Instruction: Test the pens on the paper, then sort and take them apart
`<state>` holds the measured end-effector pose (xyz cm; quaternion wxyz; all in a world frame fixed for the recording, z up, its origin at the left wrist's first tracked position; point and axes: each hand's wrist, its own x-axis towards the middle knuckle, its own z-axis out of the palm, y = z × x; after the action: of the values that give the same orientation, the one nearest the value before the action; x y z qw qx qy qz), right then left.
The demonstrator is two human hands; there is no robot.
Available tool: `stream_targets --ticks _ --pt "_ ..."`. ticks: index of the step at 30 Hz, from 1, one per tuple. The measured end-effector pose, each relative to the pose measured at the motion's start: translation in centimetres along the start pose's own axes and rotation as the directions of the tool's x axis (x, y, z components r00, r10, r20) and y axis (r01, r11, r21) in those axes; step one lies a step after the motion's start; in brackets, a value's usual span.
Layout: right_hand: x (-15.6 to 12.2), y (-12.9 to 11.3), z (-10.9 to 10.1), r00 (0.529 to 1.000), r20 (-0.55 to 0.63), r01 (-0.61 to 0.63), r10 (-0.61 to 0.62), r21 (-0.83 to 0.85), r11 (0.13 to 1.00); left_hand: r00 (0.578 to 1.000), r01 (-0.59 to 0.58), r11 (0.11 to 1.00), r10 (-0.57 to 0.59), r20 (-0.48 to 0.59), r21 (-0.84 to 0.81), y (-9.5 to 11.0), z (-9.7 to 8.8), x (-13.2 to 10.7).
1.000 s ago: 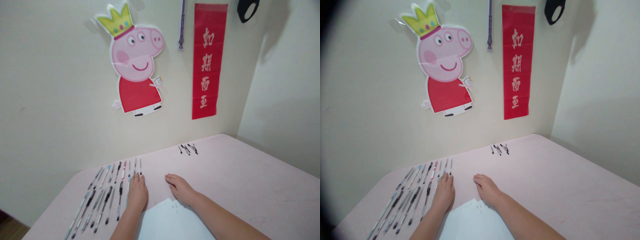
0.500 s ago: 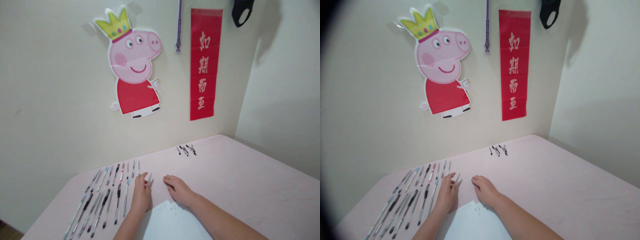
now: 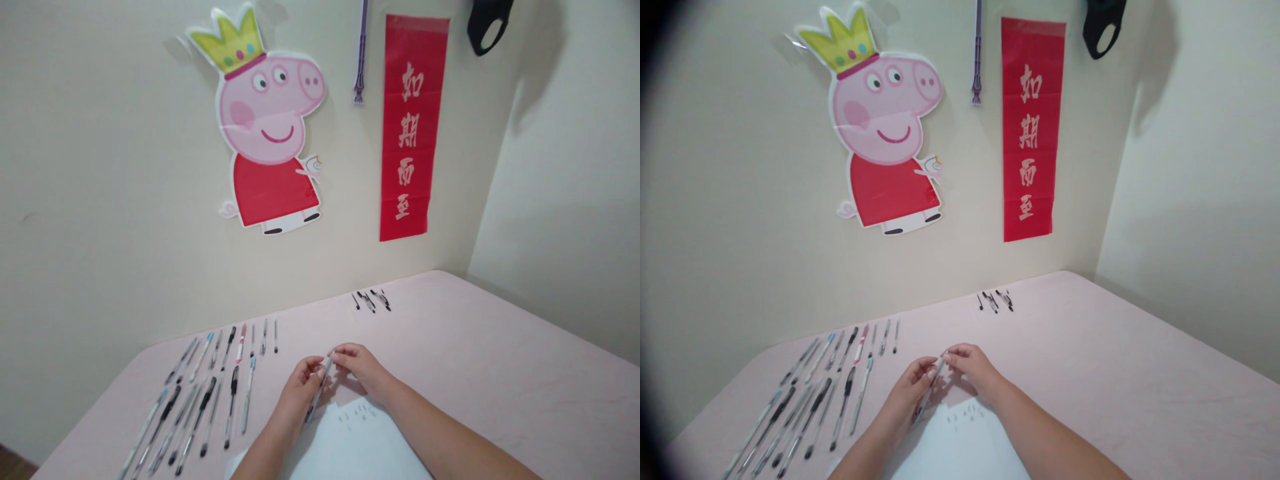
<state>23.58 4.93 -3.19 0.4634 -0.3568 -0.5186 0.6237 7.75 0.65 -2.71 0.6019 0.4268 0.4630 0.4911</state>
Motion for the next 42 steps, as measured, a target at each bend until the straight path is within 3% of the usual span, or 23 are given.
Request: stream_targets --ticks 11,26,35,42 --pt "0.0 -0.2 -0.1 1.000 -0.008 -0.019 0.020 0.025 0.999 0.998 0.035 0.995 -0.039 0.049 0.091 0.2 -0.2 -0.1" --pt "0.1 0.3 -0.6 0.999 0.038 -0.038 0.037 0.024 0.999 0.990 -0.001 0.978 -0.029 0.139 0.210 0.7 -0.2 -0.6" --pt "0.0 0.3 -0.4 0.999 0.022 -0.038 0.038 0.040 0.998 0.955 0.032 0.990 -0.071 0.288 0.138 1.5 -0.6 -0.9" --pt "-0.3 -0.2 0.0 1.000 0.008 -0.022 0.022 0.070 0.997 0.937 0.097 0.991 -0.122 0.328 0.091 2.3 -0.4 -1.4"
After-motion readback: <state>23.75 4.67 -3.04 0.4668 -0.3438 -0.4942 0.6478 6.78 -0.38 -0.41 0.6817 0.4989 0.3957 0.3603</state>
